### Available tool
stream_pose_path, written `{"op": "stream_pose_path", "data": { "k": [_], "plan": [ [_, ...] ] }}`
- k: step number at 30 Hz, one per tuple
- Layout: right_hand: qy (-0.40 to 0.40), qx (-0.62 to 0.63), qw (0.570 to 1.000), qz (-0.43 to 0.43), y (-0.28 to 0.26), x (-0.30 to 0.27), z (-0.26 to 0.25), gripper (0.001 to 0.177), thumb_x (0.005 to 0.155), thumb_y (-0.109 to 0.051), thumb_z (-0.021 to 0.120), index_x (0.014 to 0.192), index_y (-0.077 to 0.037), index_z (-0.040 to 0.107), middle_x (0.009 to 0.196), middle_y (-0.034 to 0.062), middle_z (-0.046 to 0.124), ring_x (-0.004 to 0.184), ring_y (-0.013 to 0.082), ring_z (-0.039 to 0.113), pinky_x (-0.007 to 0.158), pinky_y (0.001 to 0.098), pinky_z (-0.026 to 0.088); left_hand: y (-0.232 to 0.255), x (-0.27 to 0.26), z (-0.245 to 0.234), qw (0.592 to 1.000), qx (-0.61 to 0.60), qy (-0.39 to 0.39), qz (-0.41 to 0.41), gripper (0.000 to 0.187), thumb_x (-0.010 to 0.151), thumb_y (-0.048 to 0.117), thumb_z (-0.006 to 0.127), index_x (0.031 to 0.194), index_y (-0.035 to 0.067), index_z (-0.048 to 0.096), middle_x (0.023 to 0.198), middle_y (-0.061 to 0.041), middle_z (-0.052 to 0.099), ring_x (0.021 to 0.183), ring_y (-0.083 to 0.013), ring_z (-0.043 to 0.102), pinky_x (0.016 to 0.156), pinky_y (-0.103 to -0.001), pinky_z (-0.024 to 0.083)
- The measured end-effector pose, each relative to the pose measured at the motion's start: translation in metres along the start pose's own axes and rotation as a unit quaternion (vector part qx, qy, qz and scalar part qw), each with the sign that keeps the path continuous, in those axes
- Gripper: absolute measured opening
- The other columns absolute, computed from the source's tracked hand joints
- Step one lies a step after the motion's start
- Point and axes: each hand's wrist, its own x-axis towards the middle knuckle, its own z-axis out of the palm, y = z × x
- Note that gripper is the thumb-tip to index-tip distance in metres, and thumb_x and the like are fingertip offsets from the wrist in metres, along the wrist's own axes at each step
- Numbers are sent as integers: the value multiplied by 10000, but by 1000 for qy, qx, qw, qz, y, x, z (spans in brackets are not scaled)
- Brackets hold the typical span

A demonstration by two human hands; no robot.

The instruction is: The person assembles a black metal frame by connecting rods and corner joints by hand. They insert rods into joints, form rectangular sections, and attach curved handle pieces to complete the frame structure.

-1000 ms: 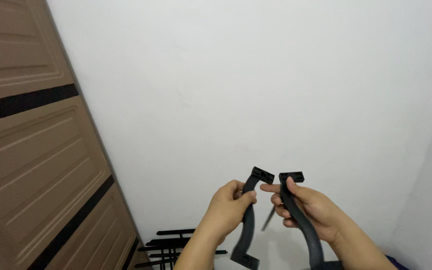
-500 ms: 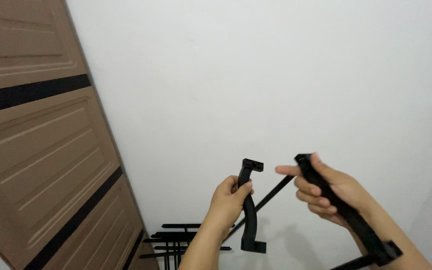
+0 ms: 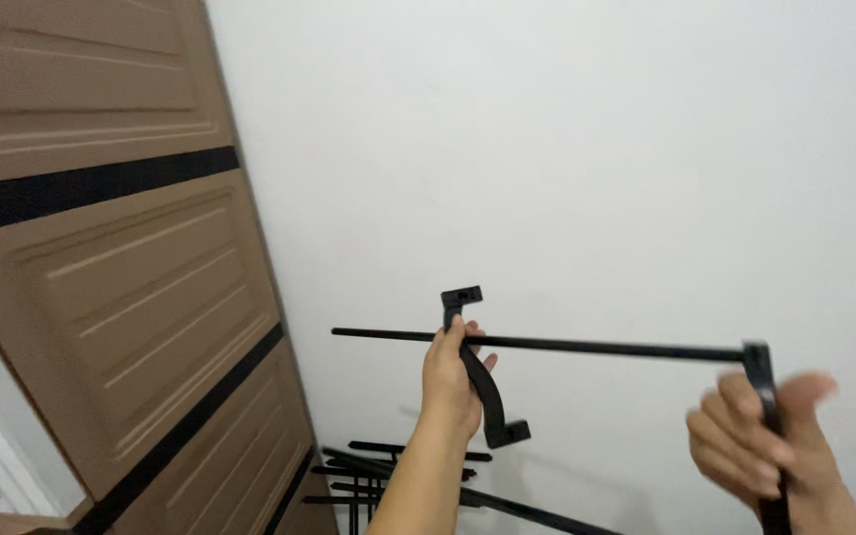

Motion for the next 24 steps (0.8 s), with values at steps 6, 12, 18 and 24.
{"op": "stream_pose_path", "data": {
  "k": [6,12,18,24],
  "plan": [
    [93,41,994,-27,17,-47,-42,717,1105,-468,518,1312,219,530,734,102,629,718,227,652,627,339,557,24,1,15,997,51,-11,65,385,1008,341,493,1255,45,494,1292,-97,571,1160,-250,680,899,-434,594],
    [719,-195,646,169,42,-23,-72,584,1073,-342,528,1513,36,454,1224,248,568,1225,332,557,1078,593,478,37,-13,41,934,342,-6,104,324,1021,340,485,1116,35,534,1084,-137,645,989,-222,740,729,-409,587],
    [591,-505,628,-44,59,43,-12,610,1009,-192,536,1558,-8,343,1519,225,486,1437,307,455,1164,438,383,20,-22,48,785,575,-26,229,298,1024,287,575,1079,-4,539,1044,-255,582,906,-413,658,780,-498,526],
    [354,-595,718,-69,73,140,57,604,950,-222,588,1508,-61,424,1512,164,527,1421,259,496,1134,387,403,-7,-45,30,747,614,-96,236,285,1001,261,608,1087,-1,539,1116,-284,569,945,-484,607,795,-542,514]
  ]
}}
